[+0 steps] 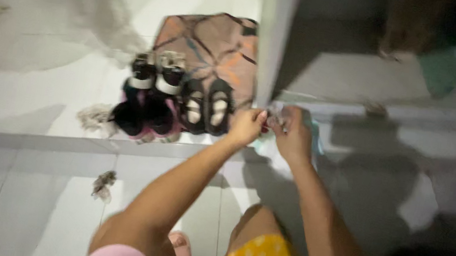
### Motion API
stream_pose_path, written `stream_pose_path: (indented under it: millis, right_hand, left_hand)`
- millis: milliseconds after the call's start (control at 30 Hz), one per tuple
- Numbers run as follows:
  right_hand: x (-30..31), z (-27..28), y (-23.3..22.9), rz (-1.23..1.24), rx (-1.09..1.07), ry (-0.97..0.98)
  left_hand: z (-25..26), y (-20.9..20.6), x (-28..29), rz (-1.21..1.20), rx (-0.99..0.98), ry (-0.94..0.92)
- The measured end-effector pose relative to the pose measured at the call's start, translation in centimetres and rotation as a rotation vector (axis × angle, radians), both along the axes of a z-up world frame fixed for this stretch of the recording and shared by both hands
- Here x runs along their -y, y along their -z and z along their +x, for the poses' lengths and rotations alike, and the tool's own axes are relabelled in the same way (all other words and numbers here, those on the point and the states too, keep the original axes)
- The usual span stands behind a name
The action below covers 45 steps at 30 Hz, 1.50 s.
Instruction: The person sits on the floor and wipes several pairs of shoes with a white cloth, including purple sneakers, beige high heels, and black-and-white sneakers. The person handles each shoe individually, wiping the exterior surfaces and then placing them back on a shelf.
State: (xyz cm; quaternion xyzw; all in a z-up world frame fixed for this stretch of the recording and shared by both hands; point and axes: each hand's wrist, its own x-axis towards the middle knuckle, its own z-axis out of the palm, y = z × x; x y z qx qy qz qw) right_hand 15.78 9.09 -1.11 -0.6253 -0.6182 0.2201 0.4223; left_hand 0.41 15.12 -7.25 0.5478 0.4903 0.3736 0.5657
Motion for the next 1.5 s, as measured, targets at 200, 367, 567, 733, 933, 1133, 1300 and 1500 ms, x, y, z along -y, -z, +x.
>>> stream_pose_path:
  millis: [200, 367, 567, 733, 933, 1133, 1300, 1500]
  right_hand:
    - [-4.5, -5.8, 4.6, 0.038, 0.184, -0.038]
    - [-4.2, -8.6, 6.9, 0.004, -0.451, -0.176]
    - [0.3, -15.7, 1.7, -0.019, -0.172, -0.301]
    - [3.1, -29.1, 2.7, -0.087, -0.125, -0.654]
    - [7.1, -41.8, 10.1, -0.211, 0.038, -0.896]
    - [9.1, -46.3, 13.4, -0.455, 0.214, -0.942]
    - [9.7, -45.2, 11.5, -0.403, 0.081, -0.952]
    - [6.9, -32.5, 4.3, -0.161, -0.109, -0.754]
  left_hand:
    - [-4.7, 0.8, -1.2, -0.061, 0.060, -0.236]
    - [-7.4, 1.2, -0.4, 0.075, -0.332, -0.357]
    - [-17.8, 0.3, 4.6, 0.129, -0.023, -0.335]
    - [-33.6, 5.7, 14.7, 0.114, -0.025, -0.719]
    - [-43.7, 15.5, 22.8, 0.027, -0.515, -1.273]
    - [-47.2, 22.6, 22.3, -0.253, -0.608, -1.354]
    - [-44.6, 19.2, 23.3, -0.099, -0.569, -1.325]
    - [-31.3, 4.6, 18.4, -0.163, -0.411, -0.774]
